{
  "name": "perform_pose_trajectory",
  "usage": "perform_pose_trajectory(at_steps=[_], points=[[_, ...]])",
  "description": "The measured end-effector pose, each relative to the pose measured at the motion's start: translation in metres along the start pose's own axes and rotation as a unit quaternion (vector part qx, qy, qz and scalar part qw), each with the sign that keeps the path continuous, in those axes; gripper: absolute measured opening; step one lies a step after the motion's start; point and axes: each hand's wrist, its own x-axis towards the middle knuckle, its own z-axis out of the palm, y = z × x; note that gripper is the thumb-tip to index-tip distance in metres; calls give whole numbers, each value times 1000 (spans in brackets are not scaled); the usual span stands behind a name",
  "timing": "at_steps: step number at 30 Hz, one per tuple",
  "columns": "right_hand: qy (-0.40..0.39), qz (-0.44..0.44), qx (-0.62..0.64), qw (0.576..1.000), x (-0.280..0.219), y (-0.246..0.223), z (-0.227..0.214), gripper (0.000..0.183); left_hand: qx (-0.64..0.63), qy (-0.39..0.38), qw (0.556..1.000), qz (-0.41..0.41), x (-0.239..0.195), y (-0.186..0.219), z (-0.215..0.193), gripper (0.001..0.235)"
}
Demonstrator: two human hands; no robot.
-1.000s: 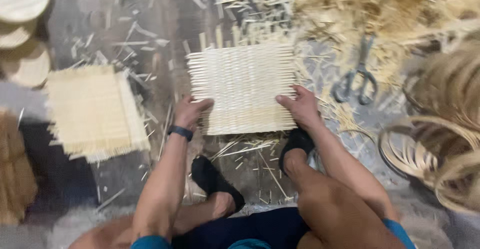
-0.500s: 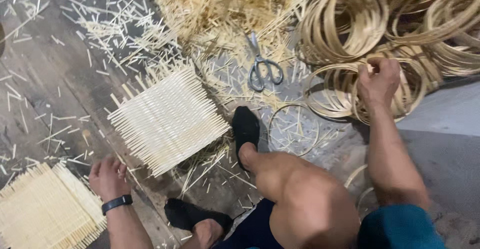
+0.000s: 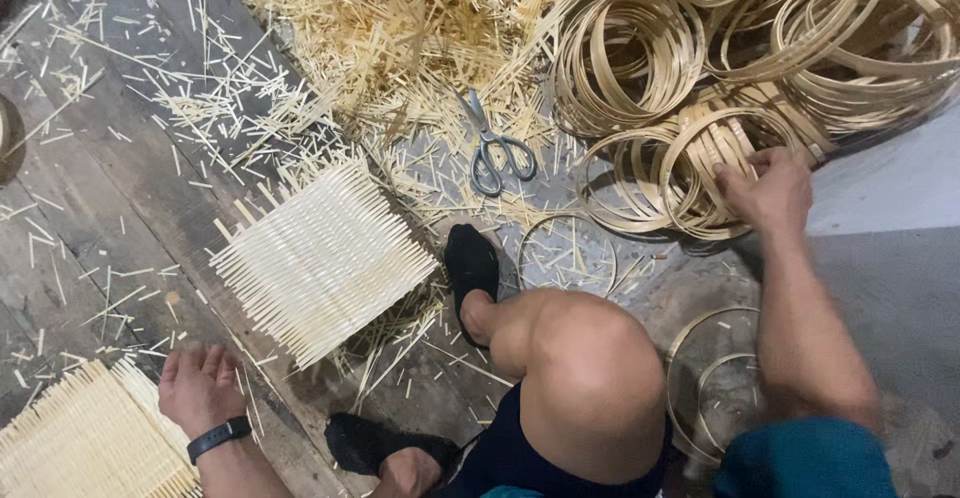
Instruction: The person sits on the floor and repeatedly trims the edges of woven bamboo trays using shears. They place a wooden block inside each tray to hold it steady, cut the excess strips, then remove the block and set the finished tray aside.
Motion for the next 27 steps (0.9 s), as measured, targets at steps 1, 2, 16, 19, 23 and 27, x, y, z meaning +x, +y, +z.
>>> perform_pose_trajectory(at_steps=[1, 2, 16, 19, 23, 27], points=[[57, -51, -25, 997, -12, -2, 2, 47, -2, -11, 1000, 7, -1, 0, -1, 44], [2, -6, 1, 1000, -23, -5, 6, 45, -5, -21, 1000, 14, -2, 0, 0, 44], [33, -45, 52, 997, -66, -19, 32, 18, -58, -35, 998, 13, -27, 27, 16, 41], [-32, 87, 119, 989, -53, -18, -18, 17, -64, -38, 997, 6, -29, 31, 18, 38], [86, -20, 116, 989, -40, -15, -68, 17, -67, -80, 994, 25, -36, 37, 29, 35], [81, -21, 179, 980, -39, -20, -89, 16, -70, -81, 994, 12, -47, 44, 34, 39]])
